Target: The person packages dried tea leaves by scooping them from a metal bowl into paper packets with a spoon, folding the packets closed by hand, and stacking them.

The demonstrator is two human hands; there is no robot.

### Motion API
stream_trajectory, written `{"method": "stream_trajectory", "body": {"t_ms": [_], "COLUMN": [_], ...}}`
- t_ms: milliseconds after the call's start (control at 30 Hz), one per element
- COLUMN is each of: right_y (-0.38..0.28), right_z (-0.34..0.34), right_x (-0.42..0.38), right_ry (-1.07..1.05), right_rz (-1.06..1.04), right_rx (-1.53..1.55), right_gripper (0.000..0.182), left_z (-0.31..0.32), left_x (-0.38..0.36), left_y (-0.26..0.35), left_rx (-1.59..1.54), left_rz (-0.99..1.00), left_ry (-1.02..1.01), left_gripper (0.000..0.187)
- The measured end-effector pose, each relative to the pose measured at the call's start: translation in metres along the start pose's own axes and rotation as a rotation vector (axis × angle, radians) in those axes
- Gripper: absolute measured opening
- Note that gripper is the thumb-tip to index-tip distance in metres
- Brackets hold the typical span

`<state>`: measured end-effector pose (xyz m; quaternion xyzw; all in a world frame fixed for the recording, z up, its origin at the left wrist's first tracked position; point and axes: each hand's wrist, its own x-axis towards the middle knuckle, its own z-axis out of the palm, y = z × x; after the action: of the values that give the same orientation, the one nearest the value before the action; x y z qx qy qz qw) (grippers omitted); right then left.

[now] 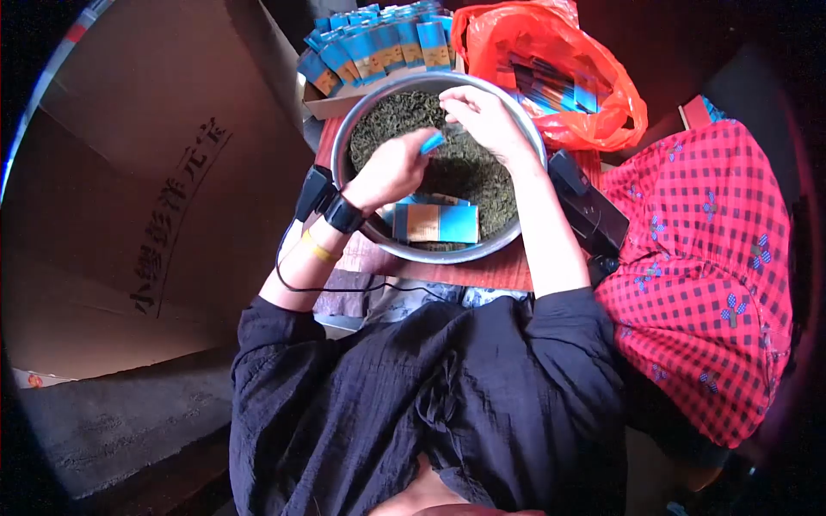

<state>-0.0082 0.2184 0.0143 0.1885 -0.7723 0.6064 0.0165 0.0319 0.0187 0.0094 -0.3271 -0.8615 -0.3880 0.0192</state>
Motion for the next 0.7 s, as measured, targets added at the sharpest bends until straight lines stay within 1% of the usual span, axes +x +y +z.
{"method": "stream_trajectory", "body": {"t_ms": [67, 100, 133, 200, 233, 267, 333, 400, 433, 567, 700], "right_y": [-0.002, -0.003, -0.001, 0.003, 0.008, 0.010, 0.019, 0.005, 0.008, 0.004, 0.007], "right_z": [0.001, 0.004, 0.005, 0.011, 0.013, 0.017, 0.023, 0.027, 0.028, 0.031, 0.028], "right_x": [0.020, 0.028, 0.035, 0.039, 0.039, 0.037, 0.031, 0.025, 0.025, 0.027, 0.026], "right_ry": [0.046, 0.071, 0.088, 0.047, -0.001, -0.006, -0.047, -0.047, -0.055, -0.053, -0.041], "right_rz": [0.236, 0.295, 0.328, 0.277, 0.265, 0.268, 0.271, 0.335, 0.360, 0.392, 0.406], "right_rx": [0.162, 0.332, 0.406, 0.377, 0.418, 0.417, 0.433, 0.507, 0.535, 0.567, 0.557], "right_gripper": [0.031, 0.034, 0.036, 0.037, 0.038, 0.038, 0.038, 0.035, 0.034, 0.030, 0.028], "left_z": [-0.007, -0.008, -0.005, -0.001, 0.004, 0.007, 0.013, 0.011, 0.012, 0.011, 0.008], "left_x": [0.019, 0.027, 0.035, 0.043, 0.042, 0.041, 0.037, 0.034, 0.034, 0.036, 0.034], "left_y": [-0.013, -0.016, -0.027, -0.035, -0.040, -0.044, -0.057, -0.053, -0.053, -0.056, -0.051], "left_rx": [0.051, 0.084, 0.137, 0.154, 0.142, 0.117, 0.028, 0.000, -0.003, -0.057, 0.002], "left_rz": [-0.035, -0.011, 0.045, 0.026, 0.036, 0.049, -0.005, 0.020, -0.006, 0.012, 0.017], "left_ry": [0.157, 0.260, 0.365, 0.458, 0.496, 0.493, 0.419, 0.420, 0.413, 0.433, 0.408], "left_gripper": [0.030, 0.030, 0.031, 0.033, 0.033, 0.037, 0.040, 0.044, 0.046, 0.048, 0.047]}}
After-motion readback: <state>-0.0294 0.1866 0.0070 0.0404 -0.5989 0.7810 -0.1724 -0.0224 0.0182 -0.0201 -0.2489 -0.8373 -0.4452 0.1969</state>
